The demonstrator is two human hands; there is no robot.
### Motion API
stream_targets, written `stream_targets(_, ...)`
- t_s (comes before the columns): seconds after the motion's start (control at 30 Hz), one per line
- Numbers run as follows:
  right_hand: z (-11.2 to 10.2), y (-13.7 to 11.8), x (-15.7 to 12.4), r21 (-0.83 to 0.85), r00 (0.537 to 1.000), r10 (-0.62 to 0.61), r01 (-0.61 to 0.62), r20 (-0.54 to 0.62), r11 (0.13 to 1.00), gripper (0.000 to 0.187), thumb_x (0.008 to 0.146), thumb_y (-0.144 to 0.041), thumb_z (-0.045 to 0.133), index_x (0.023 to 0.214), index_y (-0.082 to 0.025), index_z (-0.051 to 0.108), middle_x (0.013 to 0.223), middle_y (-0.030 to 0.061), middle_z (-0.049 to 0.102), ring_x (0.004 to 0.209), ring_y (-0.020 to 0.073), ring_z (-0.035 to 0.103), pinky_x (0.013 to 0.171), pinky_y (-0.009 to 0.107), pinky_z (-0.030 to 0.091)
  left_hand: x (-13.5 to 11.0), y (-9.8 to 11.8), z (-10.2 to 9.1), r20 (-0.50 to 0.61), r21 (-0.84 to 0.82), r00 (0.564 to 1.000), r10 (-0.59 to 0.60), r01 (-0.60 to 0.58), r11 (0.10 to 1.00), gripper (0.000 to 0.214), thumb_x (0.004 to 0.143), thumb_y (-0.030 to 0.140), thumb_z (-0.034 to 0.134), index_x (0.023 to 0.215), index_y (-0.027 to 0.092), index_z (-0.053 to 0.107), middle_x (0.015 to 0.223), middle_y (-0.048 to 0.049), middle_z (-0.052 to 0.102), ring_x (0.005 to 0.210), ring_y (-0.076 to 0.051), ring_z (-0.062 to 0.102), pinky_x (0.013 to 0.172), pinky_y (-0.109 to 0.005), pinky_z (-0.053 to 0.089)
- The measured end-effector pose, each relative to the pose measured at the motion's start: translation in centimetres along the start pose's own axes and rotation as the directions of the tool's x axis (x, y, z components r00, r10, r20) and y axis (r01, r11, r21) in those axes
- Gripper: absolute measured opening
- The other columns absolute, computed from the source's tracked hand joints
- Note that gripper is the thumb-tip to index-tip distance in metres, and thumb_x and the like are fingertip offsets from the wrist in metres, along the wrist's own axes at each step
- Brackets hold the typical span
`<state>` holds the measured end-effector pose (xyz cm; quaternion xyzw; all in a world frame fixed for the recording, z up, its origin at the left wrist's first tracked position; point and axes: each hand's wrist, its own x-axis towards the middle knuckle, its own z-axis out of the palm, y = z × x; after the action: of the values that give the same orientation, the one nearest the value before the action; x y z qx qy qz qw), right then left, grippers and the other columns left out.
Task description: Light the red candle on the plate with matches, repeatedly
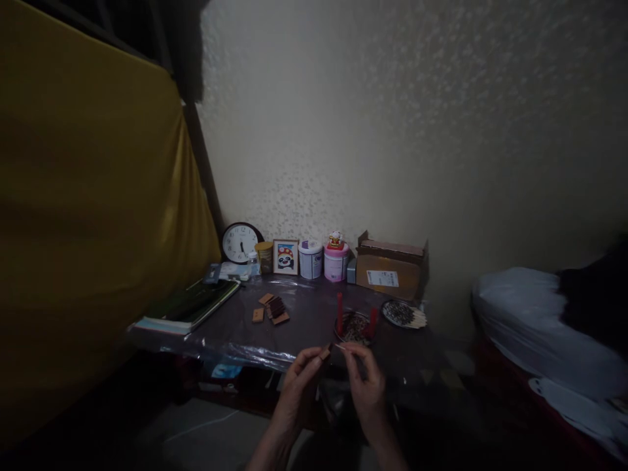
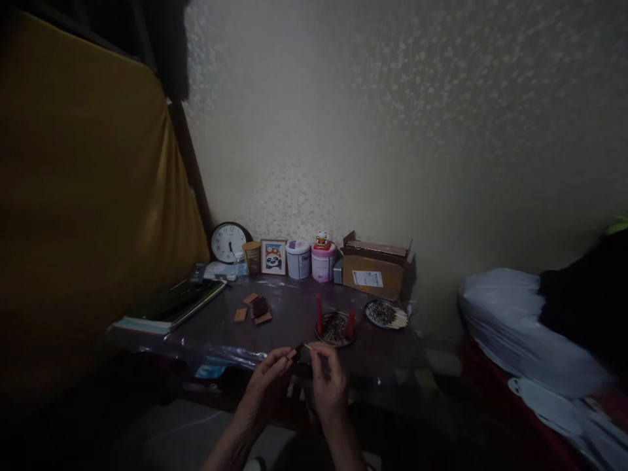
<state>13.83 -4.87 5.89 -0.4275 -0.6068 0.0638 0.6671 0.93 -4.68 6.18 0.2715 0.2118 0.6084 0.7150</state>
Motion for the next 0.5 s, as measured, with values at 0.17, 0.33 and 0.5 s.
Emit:
stream_targets(0.17,0.1,-0.42,0.31,0.056,0.999,0.043,-0.042,-0.018,0.998,0.008,0.084,-0.02,0.053,0.083,-0.02,0.061,0.082,0.0029,0.067,0.081,0.0152,0.064,0.076,0.027,0.051,-0.22,0.12,0.17,-0.01,0.007,1.0,-0.005,0.005,1.0,0.019,0.063,0.02,0.073,0.081,0.016,0.067,0.081,-0.005,0.072,0.078,-0.015,0.064,0.077,-0.024,0.043)
stream_targets(0.33,0.14,-0.64,0.04,0.02,1.0,-0.015,0.015,-0.01,1.0,0.008,0.085,-0.018,0.052,0.081,-0.02,0.059,0.083,0.0041,0.068,0.082,0.0161,0.064,0.075,0.029,0.052,-0.27,-0.01,0.1,0.0,0.03,1.0,0.003,-0.003,1.0,0.018,0.066,0.021,0.071,0.083,0.015,0.067,0.083,-0.0061,0.072,0.078,-0.015,0.064,0.076,-0.024,0.044)
stream_targets(0.5,0.04,-0.06,-0.18,-0.059,0.99,-0.131,0.133,0.046,0.989,0.01,0.084,-0.015,0.052,0.086,-0.021,0.059,0.086,0.0045,0.068,0.083,0.0156,0.065,0.074,0.028,0.052,-0.13,-0.36,-0.23,0.002,0.044,1.0,0.012,-0.012,0.999,0.016,0.068,0.02,0.07,0.083,0.016,0.066,0.082,-0.0053,0.072,0.077,-0.014,0.063,0.074,-0.024,0.044)
